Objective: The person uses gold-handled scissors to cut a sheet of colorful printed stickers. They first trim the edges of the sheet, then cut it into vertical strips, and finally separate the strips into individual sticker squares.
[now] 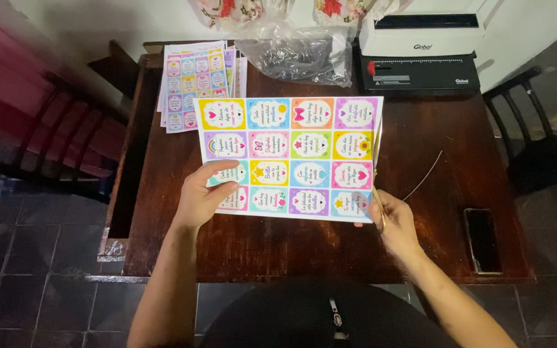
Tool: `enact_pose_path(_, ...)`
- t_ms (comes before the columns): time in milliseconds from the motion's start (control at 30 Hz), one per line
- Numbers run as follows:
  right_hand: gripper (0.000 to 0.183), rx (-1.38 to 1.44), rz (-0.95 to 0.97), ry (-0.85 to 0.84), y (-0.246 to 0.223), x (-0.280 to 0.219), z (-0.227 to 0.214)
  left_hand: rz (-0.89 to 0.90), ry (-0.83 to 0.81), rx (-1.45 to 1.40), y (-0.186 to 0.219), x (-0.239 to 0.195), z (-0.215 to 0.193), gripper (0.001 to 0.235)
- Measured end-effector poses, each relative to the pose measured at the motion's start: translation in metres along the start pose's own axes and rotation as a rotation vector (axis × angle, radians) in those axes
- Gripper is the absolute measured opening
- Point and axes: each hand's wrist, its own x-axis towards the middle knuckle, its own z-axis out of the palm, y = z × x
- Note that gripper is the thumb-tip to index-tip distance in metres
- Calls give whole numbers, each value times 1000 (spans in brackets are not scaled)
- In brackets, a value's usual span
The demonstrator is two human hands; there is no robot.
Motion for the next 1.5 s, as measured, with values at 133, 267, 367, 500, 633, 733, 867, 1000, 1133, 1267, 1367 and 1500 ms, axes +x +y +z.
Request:
enact_pose_path(133,61,-125,-26,44,26,-4,-13,-73,-9,-19,5,-3,2,36)
enact_pose_path(267,51,-185,-21,93,24,-9,-10,-90,-15,-59,1,-9,4,37)
enact_pose_path(367,49,-213,-21,100,19,-11,-6,-115,-6,-38,4,-11,4,36)
enact_pose_path(500,46,-280,1,107,28,-12,-9,-161,2,-79,8,-12,3,37)
enact_pose_path(633,41,-157,-19,77,12,-12,2,-50,-6,6,5,-14,0,36)
enact_pose_path(733,36,-159,6,92,10,-13,5,-53,0,-11,15,-14,1,37)
enact_pose_path(867,36,-184,-5,108,12,-14,5,-137,14,-36,23,-17,1,36)
enact_pose_path(1000,34,-189,13,122,4,-17,10,-102,23,-60,20,-20,0,35)
enact_pose_path(1133,33,-165,31,134,6,-17,12,-110,28,-84,16,-20,-2,36)
enact_pose_path(1267,33,-110,30,131,11,-18,12,-110,27,-28,16,-20,-4,35)
enact_pose_path(1367,32,-101,29,135,10,-18,14,-125,23,-12,22,-21,-3,35)
enact_pose_path(1500,34,-131,36,136,11,-16,12,-166,28,-60,30,-22,0,34)
